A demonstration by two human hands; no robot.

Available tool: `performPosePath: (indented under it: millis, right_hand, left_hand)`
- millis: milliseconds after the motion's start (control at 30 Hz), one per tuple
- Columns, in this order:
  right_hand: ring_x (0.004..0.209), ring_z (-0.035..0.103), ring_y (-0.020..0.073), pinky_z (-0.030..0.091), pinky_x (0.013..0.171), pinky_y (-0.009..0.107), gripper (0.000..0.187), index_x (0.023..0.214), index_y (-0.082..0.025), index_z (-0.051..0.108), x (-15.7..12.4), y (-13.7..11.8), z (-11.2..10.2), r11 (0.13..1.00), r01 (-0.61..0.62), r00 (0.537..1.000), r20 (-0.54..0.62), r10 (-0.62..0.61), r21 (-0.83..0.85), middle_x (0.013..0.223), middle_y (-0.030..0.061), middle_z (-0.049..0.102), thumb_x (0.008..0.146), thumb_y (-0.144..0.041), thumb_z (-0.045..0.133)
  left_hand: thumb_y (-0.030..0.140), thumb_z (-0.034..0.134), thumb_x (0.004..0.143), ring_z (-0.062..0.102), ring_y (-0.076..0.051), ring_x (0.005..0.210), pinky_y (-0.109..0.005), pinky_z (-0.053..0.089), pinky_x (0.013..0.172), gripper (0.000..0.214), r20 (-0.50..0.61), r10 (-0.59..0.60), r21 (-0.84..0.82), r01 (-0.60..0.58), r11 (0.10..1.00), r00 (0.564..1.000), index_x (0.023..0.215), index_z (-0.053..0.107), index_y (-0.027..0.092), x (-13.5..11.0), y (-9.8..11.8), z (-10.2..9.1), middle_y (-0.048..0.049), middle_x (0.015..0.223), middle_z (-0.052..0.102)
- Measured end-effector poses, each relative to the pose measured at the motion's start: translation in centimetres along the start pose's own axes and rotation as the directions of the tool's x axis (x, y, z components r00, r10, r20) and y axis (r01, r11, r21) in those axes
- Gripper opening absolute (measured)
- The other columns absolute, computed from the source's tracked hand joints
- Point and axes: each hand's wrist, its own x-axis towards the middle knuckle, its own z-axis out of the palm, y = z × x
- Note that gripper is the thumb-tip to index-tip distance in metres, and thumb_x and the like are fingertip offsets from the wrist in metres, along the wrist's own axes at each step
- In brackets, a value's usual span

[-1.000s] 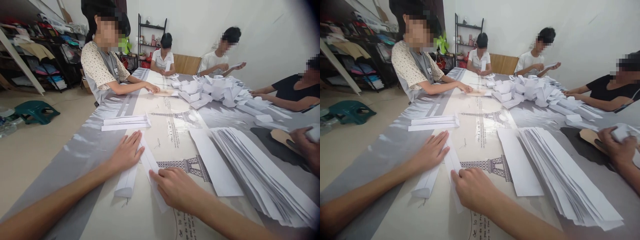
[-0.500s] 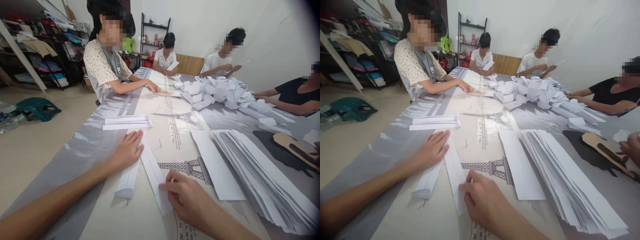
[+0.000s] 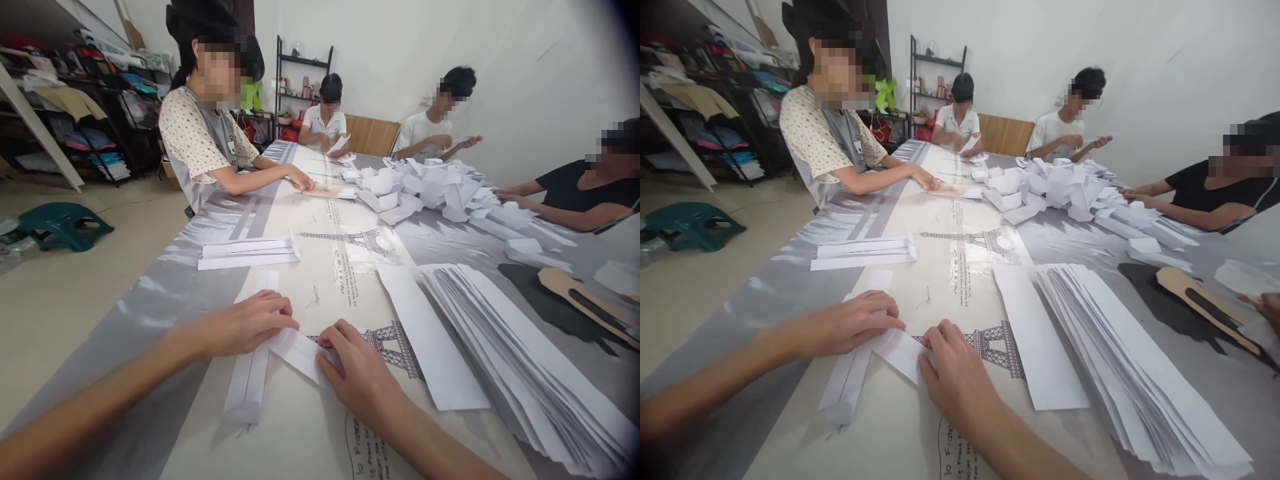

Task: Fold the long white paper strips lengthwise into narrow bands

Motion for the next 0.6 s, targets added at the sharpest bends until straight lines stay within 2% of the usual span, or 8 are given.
performPosePath:
  millis: [67, 133, 233, 333, 400, 467, 533, 600]
  right_hand:
    - [0.091, 0.062, 0.0221, 0.051, 0.073, 0.034, 0.016, 0.099, -0.021, 0.055, 0.0, 0.1, -0.3, 1.0, 0.003, 1.0, -0.001, -0.003, 0.018, 0.1, 0.0042, 0.06, 0.091, -0.007, 0.057]
    - [0.083, 0.061, 0.0191, 0.05, 0.07, 0.032, 0.013, 0.096, -0.021, 0.056, 0.1, 0.3, -0.8, 0.998, 0.016, 1.0, 0.018, -0.017, 0.059, 0.095, 0.0025, 0.06, 0.091, -0.009, 0.059]
    - [0.068, 0.056, 0.0139, 0.046, 0.062, 0.028, 0.012, 0.092, -0.022, 0.059, -0.1, 0.6, -1.9, 0.985, 0.162, 0.987, -0.011, -0.162, 0.06, 0.094, 0.0017, 0.058, 0.094, -0.011, 0.056]
    - [0.066, 0.053, 0.0139, 0.043, 0.06, 0.029, 0.015, 0.09, -0.022, 0.06, -0.3, 0.9, -2.8, 0.954, 0.294, 0.951, -0.084, -0.298, -0.06, 0.101, 0.0045, 0.058, 0.098, -0.014, 0.05]
    - [0.067, 0.056, 0.0142, 0.046, 0.062, 0.031, 0.012, 0.089, -0.021, 0.06, -0.4, 1.1, -3.0, 0.968, 0.246, 0.963, -0.104, -0.249, -0.046, 0.109, 0.0061, 0.059, 0.099, -0.021, 0.053]
    - [0.075, 0.061, 0.0169, 0.051, 0.066, 0.033, 0.006, 0.097, -0.022, 0.061, -0.3, 1.2, -2.8, 0.991, 0.134, 0.986, -0.099, -0.131, 0.023, 0.115, 0.0074, 0.058, 0.098, -0.028, 0.058]
    - [0.088, 0.064, 0.0216, 0.054, 0.071, 0.035, 0.012, 0.108, -0.023, 0.06, -0.2, 1.3, -2.2, 0.998, 0.032, 0.996, -0.08, -0.028, 0.052, 0.114, 0.0079, 0.059, 0.097, -0.028, 0.061]
    - [0.096, 0.063, 0.0247, 0.055, 0.076, 0.038, 0.018, 0.111, -0.022, 0.059, -0.1, 1.3, -1.6, 0.998, -0.029, 0.999, -0.045, 0.031, 0.047, 0.108, 0.0073, 0.06, 0.095, -0.027, 0.064]
  left_hand:
    - [0.005, 0.043, 0.102, 0.059, -0.019, 0.101, -0.026, 0.047, 0.079, 0.028, 0.025, -0.042, -0.035, 0.043, 0.998, 0.999, 0.108, 0.065, 0.022, 0.0, 0.3, -0.3, -0.005, 0.105, 0.062]
    - [0.007, 0.047, 0.102, 0.058, -0.018, 0.097, -0.025, 0.045, 0.076, 0.022, -0.005, -0.066, -0.054, 0.066, 0.996, 0.998, 0.103, 0.063, 0.021, 0.1, 0.6, -0.4, -0.0036, 0.102, 0.062]
    - [0.007, 0.046, 0.102, 0.056, -0.018, 0.089, -0.029, 0.043, 0.077, 0.022, -0.16, -0.003, 0.056, 0.012, 0.998, 0.987, 0.098, 0.062, 0.02, 0.5, 1.0, -0.4, -0.0031, 0.095, 0.061]
    - [0.002, 0.045, 0.1, 0.054, -0.017, 0.083, -0.032, 0.042, 0.078, 0.025, -0.315, 0.119, 0.241, -0.042, 0.97, 0.942, 0.091, 0.061, 0.018, 0.9, 1.6, 0.3, -0.0034, 0.091, 0.062]
    - [0.001, 0.047, 0.099, 0.055, -0.017, 0.081, -0.032, 0.043, 0.076, 0.023, -0.341, 0.166, 0.333, -0.047, 0.942, 0.925, 0.09, 0.061, 0.017, 1.1, 1.9, 1.1, -0.0038, 0.09, 0.063]
    - [0.001, 0.049, 0.099, 0.055, -0.017, 0.077, -0.031, 0.044, 0.072, 0.021, -0.305, 0.211, 0.403, -0.074, 0.912, 0.929, 0.088, 0.061, 0.015, 1.1, 1.9, 2.0, -0.0046, 0.086, 0.063]
    - [0.001, 0.05, 0.099, 0.056, -0.018, 0.077, -0.031, 0.046, 0.072, 0.02, -0.249, 0.261, 0.444, -0.13, 0.887, 0.933, 0.088, 0.061, 0.013, 1.1, 1.7, 2.7, -0.0064, 0.086, 0.064]
    - [0.001, 0.05, 0.099, 0.059, -0.02, 0.083, -0.033, 0.049, 0.079, 0.019, -0.202, 0.273, 0.428, -0.166, 0.889, 0.941, 0.093, 0.063, 0.012, 1.0, 1.5, 3.0, -0.0084, 0.091, 0.066]
